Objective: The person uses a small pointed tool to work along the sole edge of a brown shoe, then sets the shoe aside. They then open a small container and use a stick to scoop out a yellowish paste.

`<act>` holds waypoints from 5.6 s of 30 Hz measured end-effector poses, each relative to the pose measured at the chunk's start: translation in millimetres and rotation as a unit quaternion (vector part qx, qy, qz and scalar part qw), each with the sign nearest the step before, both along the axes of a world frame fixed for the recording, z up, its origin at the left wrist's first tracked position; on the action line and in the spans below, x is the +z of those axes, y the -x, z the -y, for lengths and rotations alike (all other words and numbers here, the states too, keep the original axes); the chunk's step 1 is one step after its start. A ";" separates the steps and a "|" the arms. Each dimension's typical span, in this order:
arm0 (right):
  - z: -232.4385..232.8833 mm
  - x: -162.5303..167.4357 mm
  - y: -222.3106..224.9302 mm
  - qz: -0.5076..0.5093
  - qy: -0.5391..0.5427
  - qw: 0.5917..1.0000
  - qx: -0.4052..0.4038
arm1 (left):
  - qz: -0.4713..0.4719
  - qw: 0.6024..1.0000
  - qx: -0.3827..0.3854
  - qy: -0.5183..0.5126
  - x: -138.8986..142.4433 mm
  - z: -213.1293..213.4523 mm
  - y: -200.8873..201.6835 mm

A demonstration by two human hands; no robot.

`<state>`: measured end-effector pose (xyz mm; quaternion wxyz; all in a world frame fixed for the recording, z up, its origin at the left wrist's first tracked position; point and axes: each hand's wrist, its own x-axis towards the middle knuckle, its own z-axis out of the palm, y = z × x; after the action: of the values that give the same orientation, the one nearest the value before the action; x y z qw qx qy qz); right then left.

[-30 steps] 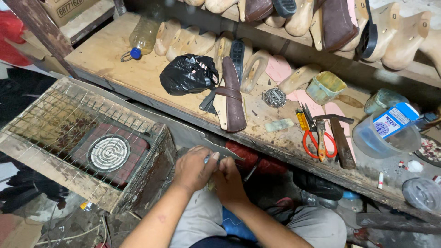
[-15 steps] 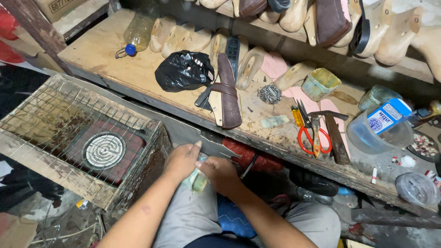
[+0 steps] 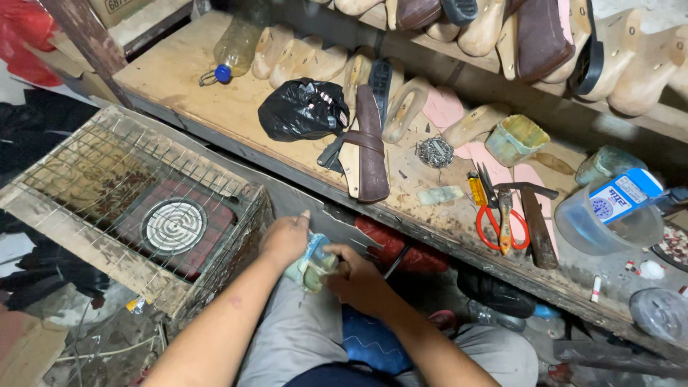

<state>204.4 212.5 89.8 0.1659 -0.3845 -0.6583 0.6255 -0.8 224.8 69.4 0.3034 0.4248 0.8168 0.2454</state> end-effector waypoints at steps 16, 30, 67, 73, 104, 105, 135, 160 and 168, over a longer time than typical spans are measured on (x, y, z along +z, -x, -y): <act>-14.1 -8.6 47.2 -0.290 0.379 0.864 -0.163 | 0.028 0.979 -0.076 -0.188 33.0 43.6 -18.2; 7.1 -6.5 5.3 0.048 -0.268 0.962 -0.011 | -0.061 0.974 -0.154 -0.157 29.6 39.7 -17.8; -18.9 -57.9 13.7 -0.206 0.007 0.972 -0.115 | -0.168 0.939 -0.072 -0.292 36.8 72.1 -52.3; -38.0 -78.8 30.8 -0.249 0.002 0.962 -0.114 | -0.130 0.922 -0.125 -0.343 50.4 68.9 -53.6; -24.1 -62.1 16.3 -0.112 -0.090 0.988 -0.061 | -0.050 0.937 -0.134 -0.318 30.6 51.0 -33.7; -26.6 -64.8 22.6 -0.165 -0.002 0.981 -0.100 | -0.092 0.917 -0.163 -0.352 31.0 53.5 -33.0; -23.5 -29.0 -12.1 -0.106 -0.053 0.990 -0.076 | -0.041 0.971 -0.110 -0.210 10.8 32.9 -21.6; 19.8 -21.4 -6.7 -0.077 0.007 0.992 0.098 | -0.026 0.986 0.020 -0.163 -23.3 9.2 16.7; -23.7 -23.2 6.8 -0.074 0.072 0.991 -0.080 | 0.004 0.991 0.004 -0.135 -13.0 7.8 -1.1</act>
<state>197.6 236.3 66.6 0.2356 -0.3989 -0.5649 0.6828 0.4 217.0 56.4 0.2458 0.4577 0.7767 0.3560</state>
